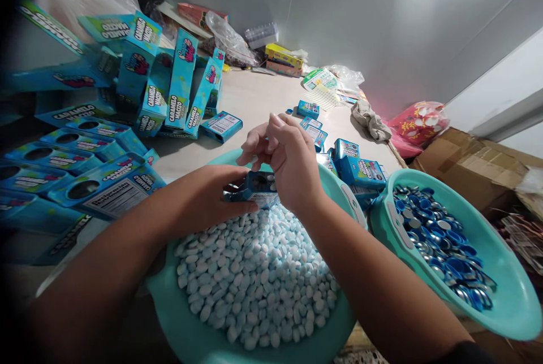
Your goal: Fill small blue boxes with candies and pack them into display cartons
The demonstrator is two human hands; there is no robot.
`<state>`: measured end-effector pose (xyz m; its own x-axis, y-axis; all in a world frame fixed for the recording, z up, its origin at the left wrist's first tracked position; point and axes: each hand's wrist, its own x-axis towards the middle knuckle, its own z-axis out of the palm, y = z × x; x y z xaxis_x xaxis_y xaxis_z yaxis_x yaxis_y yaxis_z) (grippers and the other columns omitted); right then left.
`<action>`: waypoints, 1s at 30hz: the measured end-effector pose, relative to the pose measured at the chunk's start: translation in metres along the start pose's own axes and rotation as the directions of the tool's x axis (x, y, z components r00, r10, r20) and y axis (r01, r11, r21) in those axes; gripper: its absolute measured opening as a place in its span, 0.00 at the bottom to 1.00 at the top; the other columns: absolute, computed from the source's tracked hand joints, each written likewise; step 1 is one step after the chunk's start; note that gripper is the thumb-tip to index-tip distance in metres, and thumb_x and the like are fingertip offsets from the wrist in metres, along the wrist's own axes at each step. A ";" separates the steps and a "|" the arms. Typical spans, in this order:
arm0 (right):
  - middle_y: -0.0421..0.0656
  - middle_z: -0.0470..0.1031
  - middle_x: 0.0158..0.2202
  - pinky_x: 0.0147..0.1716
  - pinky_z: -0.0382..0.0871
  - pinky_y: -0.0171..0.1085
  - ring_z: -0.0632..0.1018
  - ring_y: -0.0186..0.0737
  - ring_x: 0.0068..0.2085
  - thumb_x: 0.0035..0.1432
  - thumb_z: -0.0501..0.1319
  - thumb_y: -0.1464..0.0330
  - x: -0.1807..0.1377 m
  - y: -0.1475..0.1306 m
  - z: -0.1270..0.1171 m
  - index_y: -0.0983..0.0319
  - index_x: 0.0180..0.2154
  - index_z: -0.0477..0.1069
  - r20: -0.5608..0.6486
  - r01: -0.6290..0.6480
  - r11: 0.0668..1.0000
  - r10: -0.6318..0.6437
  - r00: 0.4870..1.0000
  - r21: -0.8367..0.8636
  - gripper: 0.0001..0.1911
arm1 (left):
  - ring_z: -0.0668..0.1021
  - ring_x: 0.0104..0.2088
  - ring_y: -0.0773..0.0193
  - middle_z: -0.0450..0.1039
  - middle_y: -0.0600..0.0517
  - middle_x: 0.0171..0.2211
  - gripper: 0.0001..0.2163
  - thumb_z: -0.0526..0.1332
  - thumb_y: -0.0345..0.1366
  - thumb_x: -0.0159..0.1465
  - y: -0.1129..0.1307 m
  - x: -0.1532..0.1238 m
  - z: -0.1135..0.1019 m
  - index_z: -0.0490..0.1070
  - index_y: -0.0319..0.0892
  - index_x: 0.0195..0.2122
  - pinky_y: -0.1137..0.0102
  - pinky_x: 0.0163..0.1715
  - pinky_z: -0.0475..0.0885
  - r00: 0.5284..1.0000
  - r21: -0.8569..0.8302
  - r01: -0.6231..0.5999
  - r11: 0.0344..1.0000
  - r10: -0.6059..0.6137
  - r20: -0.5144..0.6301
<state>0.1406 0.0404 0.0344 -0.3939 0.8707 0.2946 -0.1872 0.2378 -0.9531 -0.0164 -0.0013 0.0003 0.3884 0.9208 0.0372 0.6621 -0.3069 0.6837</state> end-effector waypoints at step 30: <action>0.36 0.69 0.21 0.23 0.56 0.35 0.66 0.29 0.24 0.58 0.63 0.67 -0.008 -0.019 -0.016 0.62 0.24 0.72 0.094 0.036 0.482 0.098 0.991 -0.875 0.11 | 0.78 0.38 0.57 0.79 0.54 0.38 0.12 0.65 0.45 0.60 -0.008 -0.001 0.004 0.76 0.49 0.43 0.67 0.32 0.67 0.987 -0.070 0.023 0.997 -0.034 -0.156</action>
<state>0.1617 0.0357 0.0486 -0.4935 0.8451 0.2054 0.6833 0.5228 -0.5097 -0.0189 -0.0008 -0.0081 0.2608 0.9569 0.1275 0.6244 -0.2679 0.7337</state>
